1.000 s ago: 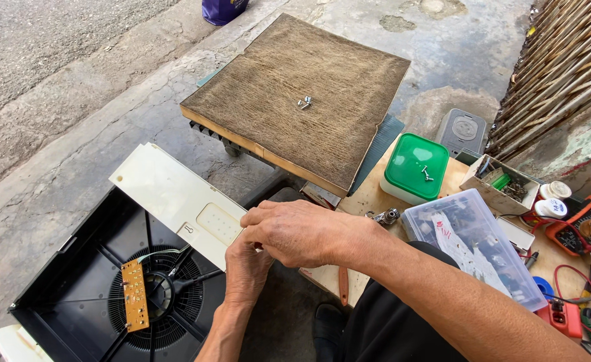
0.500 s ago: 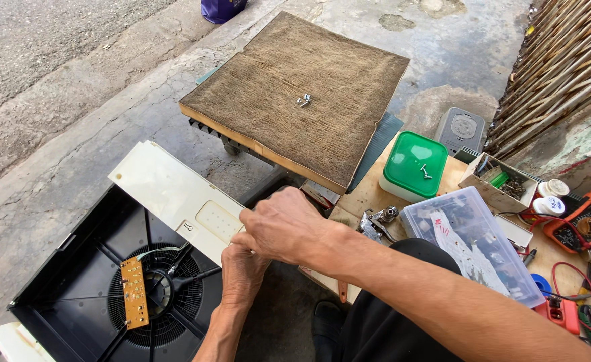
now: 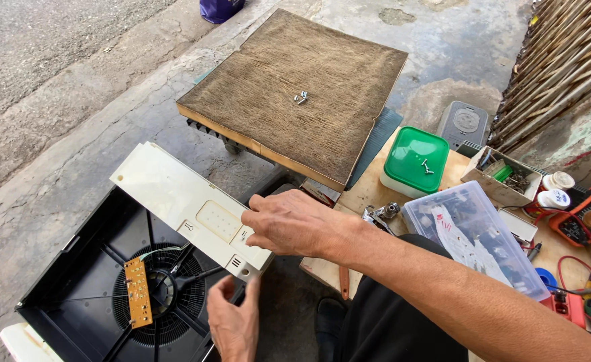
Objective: The person disassembles a white plastic control panel from a black appliance using a screwdriver. They remove screws, detach the panel, and then use a brush to clean the interior of the panel and the exposed circuit board.
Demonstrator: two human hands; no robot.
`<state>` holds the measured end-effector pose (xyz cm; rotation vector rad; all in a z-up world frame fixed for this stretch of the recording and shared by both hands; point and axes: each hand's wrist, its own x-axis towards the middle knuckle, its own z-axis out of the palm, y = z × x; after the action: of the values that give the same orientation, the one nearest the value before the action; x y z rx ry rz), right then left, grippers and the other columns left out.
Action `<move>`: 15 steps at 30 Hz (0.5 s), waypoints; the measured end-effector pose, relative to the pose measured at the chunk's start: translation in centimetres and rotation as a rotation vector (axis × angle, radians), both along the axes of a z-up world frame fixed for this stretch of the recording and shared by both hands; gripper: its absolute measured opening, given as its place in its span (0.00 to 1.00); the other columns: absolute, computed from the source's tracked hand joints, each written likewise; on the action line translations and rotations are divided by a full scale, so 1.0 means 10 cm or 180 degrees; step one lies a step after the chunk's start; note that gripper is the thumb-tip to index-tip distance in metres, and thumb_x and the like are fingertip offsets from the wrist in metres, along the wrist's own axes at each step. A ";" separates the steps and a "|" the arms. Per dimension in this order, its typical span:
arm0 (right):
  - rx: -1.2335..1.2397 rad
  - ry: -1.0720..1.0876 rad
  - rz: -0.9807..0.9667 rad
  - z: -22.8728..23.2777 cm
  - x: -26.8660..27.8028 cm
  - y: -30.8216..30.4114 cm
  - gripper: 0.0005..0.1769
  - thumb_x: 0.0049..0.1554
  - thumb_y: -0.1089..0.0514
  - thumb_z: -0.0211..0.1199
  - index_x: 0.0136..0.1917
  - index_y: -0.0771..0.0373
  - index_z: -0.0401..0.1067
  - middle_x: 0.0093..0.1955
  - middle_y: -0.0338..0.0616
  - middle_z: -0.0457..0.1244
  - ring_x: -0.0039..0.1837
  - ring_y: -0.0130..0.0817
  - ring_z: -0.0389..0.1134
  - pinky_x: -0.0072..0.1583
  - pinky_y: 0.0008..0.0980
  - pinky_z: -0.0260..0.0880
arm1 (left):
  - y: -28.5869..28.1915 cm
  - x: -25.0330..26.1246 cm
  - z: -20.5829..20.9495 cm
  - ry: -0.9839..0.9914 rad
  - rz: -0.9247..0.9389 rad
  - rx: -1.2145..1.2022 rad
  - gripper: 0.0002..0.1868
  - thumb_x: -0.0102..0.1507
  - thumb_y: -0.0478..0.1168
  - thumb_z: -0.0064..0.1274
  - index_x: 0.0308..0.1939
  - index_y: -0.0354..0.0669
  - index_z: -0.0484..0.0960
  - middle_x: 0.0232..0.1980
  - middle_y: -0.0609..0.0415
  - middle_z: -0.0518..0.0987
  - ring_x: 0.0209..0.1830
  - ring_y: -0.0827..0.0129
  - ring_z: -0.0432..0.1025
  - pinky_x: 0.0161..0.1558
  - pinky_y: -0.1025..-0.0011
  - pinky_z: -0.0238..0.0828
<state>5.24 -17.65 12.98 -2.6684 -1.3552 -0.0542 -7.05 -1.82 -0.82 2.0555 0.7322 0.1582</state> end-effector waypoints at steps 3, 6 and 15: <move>0.0240 -0.0270 0.0014 -0.05 -0.04 0.02 0.20 0.61 0.40 0.64 0.44 0.58 0.69 0.42 0.42 0.61 0.39 0.49 0.69 0.32 0.50 0.66 | 0.01 -0.02 -0.30 0.0955 -0.0543 0.0362 0.34 0.55 0.66 0.60 0.60 0.55 0.76 0.60 0.59 0.80 0.67 0.64 0.69 0.67 0.62 0.60; 0.0270 0.0088 0.0022 0.03 -0.07 0.02 0.18 0.62 0.43 0.65 0.44 0.59 0.67 0.45 0.43 0.59 0.41 0.49 0.69 0.33 0.51 0.67 | 0.09 0.00 -0.71 0.0249 -0.0871 0.1262 0.30 0.56 0.61 0.62 0.54 0.50 0.76 0.51 0.54 0.82 0.56 0.56 0.73 0.53 0.56 0.71; 0.0104 0.0092 -0.0150 -0.03 -0.02 0.08 0.18 0.60 0.44 0.61 0.49 0.61 0.69 0.47 0.46 0.63 0.40 0.54 0.69 0.32 0.56 0.65 | 0.20 0.00 -0.88 0.0210 -0.1185 0.2159 0.21 0.62 0.64 0.56 0.43 0.56 0.71 0.36 0.63 0.76 0.44 0.64 0.74 0.33 0.49 0.72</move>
<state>5.02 -16.82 12.69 -2.6636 -1.2719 -0.0427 -7.04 0.18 -9.57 2.8152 0.3364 0.1367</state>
